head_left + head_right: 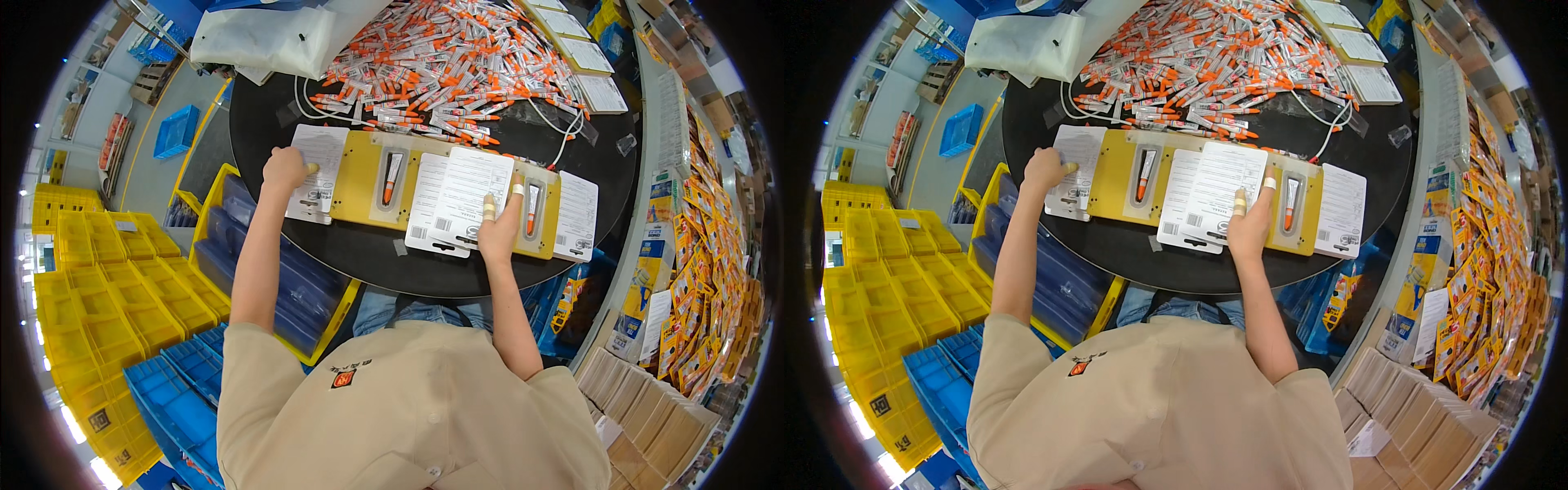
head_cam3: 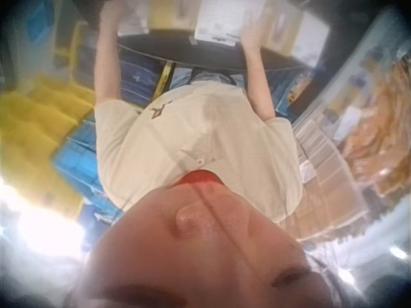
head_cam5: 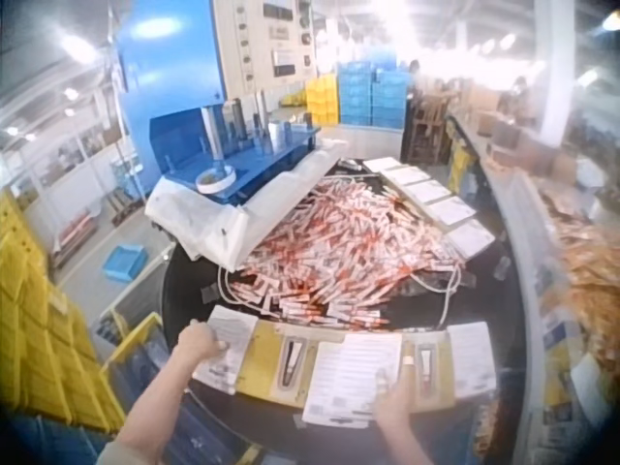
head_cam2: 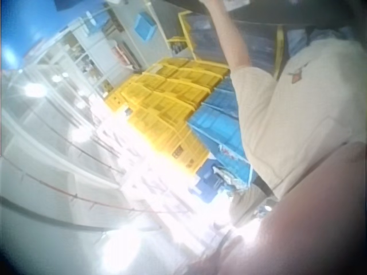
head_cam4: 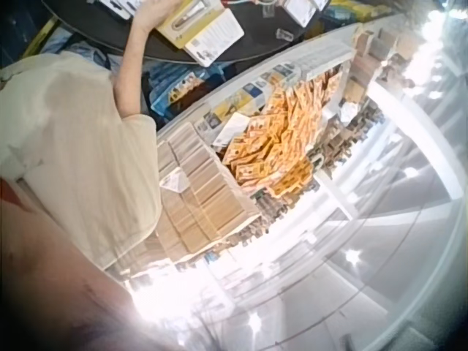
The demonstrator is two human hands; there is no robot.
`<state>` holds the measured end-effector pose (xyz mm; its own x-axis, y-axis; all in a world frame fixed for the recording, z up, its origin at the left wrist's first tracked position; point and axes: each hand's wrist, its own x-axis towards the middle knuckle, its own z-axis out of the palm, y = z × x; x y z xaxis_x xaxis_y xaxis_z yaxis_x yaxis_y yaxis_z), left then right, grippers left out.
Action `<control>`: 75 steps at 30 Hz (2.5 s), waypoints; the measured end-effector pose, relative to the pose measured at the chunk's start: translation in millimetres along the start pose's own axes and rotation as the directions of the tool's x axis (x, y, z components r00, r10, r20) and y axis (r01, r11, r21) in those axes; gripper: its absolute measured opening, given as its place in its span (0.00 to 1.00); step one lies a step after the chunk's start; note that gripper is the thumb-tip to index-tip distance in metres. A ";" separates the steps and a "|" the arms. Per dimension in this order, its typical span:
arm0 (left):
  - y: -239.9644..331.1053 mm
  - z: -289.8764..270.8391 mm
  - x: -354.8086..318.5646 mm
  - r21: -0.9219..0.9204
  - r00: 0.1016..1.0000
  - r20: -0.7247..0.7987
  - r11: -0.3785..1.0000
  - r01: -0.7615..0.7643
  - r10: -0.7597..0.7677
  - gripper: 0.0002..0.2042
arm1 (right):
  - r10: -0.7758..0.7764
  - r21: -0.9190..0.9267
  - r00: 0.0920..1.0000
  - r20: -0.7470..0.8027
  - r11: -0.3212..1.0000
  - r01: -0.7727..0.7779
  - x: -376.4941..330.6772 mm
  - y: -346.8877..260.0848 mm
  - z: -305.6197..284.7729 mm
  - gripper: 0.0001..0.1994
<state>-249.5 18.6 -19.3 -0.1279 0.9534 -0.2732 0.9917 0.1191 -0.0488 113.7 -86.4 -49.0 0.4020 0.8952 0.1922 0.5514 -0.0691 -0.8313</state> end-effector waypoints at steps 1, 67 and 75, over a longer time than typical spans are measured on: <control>3.3 -3.5 -2.6 0.031 0.996 -0.073 0.998 0.052 -0.049 0.23 | -0.033 0.006 0.999 0.010 0.999 0.033 3.0 4.0 -10.3 0.22; 5.3 25.2 -60.6 -0.673 0.992 -0.087 0.739 0.013 -0.096 0.14 | 0.055 -0.330 0.930 -0.364 0.926 -0.184 -72.0 129.1 -68.4 0.31; 16.6 -11.8 -76.7 -0.841 0.897 -0.439 0.376 -0.390 -0.054 0.13 | -0.443 -0.053 0.805 0.396 0.864 0.501 -9.5 38.8 -85.8 0.23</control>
<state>-223.1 -49.3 12.2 -0.1617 0.9703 0.1798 0.4340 -0.0937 0.8960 193.9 -135.3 -38.4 -0.2101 0.9251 0.3163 0.7168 0.3657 -0.5937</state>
